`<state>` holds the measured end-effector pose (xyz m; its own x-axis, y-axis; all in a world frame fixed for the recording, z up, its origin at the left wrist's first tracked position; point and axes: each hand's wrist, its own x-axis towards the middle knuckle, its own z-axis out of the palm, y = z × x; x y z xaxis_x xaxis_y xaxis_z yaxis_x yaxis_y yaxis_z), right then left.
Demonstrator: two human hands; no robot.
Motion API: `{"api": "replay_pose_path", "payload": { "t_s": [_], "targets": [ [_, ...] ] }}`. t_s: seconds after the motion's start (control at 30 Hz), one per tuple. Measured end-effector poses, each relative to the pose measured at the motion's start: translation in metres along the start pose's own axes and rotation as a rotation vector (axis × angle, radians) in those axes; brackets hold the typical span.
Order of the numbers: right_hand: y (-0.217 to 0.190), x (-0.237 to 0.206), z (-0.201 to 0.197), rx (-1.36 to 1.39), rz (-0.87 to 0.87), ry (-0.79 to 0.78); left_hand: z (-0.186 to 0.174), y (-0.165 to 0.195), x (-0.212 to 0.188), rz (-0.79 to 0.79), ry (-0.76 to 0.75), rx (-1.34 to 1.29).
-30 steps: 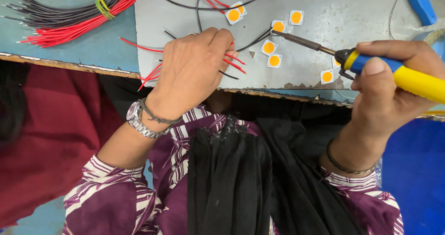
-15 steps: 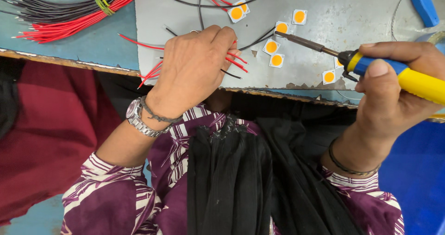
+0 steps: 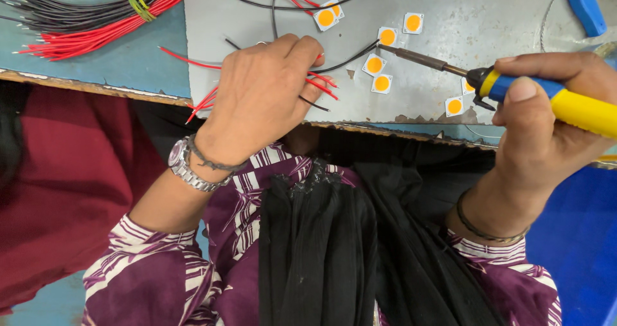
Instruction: The person solders red and black wires onto small LED chips on a workbench using a soldering iron, dips wire ends into flux held in a small cup, and gathers finished wired LEDs into bundles on the bench.
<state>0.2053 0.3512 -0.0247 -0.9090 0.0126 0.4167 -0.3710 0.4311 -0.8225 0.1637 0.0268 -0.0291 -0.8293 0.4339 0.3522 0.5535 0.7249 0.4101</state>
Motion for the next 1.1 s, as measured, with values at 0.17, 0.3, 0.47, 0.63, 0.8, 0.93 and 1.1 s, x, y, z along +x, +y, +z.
{"api": "replay_pose_path", "payload": {
  "t_s": [0.17,0.3,0.47,0.63,0.8,0.93,1.1],
  "targets": [
    [0.007,0.002,0.001,0.019,-0.055,0.033,0.002,-0.002,0.0,-0.012,-0.008,0.01],
    [0.004,0.002,0.002,0.023,-0.037,0.015,0.002,-0.002,0.0,-0.013,-0.006,-0.01],
    [-0.006,0.006,0.003,-0.012,-0.012,-0.014,-0.001,-0.001,0.001,-0.009,0.005,-0.019],
    [-0.012,0.007,0.003,-0.064,0.013,-0.016,-0.007,-0.003,0.001,-0.006,-0.023,0.055],
    [-0.007,0.003,0.001,-0.118,-0.03,-0.038,-0.008,-0.005,0.002,0.047,-0.078,0.105],
    [0.012,-0.003,-0.004,0.039,-0.074,0.094,-0.007,-0.008,0.001,0.092,-0.129,0.136],
    [0.045,-0.024,-0.027,0.179,0.023,0.266,-0.016,-0.015,-0.013,0.135,-0.165,0.156]
  ]
}}
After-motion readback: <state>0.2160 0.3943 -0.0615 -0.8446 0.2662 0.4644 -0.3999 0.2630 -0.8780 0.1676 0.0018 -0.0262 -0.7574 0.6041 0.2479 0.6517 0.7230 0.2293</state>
